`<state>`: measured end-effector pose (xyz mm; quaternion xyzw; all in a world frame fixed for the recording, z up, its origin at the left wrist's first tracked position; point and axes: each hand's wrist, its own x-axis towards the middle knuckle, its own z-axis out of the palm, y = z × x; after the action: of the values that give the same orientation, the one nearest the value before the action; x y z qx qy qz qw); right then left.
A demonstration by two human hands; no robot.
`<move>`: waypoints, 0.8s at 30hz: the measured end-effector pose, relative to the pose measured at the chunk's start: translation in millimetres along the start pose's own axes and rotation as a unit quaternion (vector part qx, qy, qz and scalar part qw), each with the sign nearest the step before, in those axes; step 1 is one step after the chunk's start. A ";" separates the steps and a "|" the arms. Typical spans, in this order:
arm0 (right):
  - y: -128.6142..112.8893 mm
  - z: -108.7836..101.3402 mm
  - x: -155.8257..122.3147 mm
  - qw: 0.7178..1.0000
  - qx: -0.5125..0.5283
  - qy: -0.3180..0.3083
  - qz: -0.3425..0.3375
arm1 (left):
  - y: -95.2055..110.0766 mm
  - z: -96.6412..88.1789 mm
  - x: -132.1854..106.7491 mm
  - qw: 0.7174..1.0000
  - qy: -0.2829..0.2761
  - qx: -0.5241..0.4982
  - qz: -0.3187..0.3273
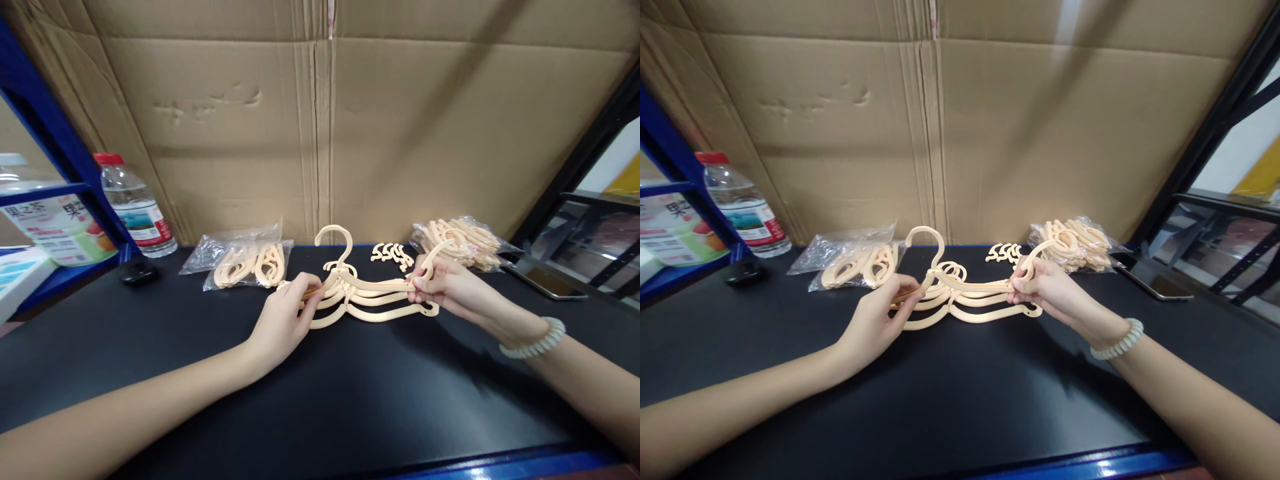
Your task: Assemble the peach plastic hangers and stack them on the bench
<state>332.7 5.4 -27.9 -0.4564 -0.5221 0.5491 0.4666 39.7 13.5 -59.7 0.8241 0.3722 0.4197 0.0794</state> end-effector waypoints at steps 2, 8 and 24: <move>0.9 0.3 0.1 1.000 0.000 -0.001 0.001 | -0.8 0.2 0.1 1.000 0.000 0.003 0.001; 0.9 1.6 -1.5 1.000 -0.020 0.004 0.008 | -0.4 0.3 0.4 1.000 0.008 0.010 0.021; -0.2 2.3 0.6 0.998 0.017 0.006 -0.052 | -0.8 -0.5 0.7 0.999 0.018 0.005 -0.027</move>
<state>330.4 5.7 -27.6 -0.4236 -0.5331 0.5302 0.5051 39.1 14.5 -59.2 0.8064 0.3980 0.4299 0.0803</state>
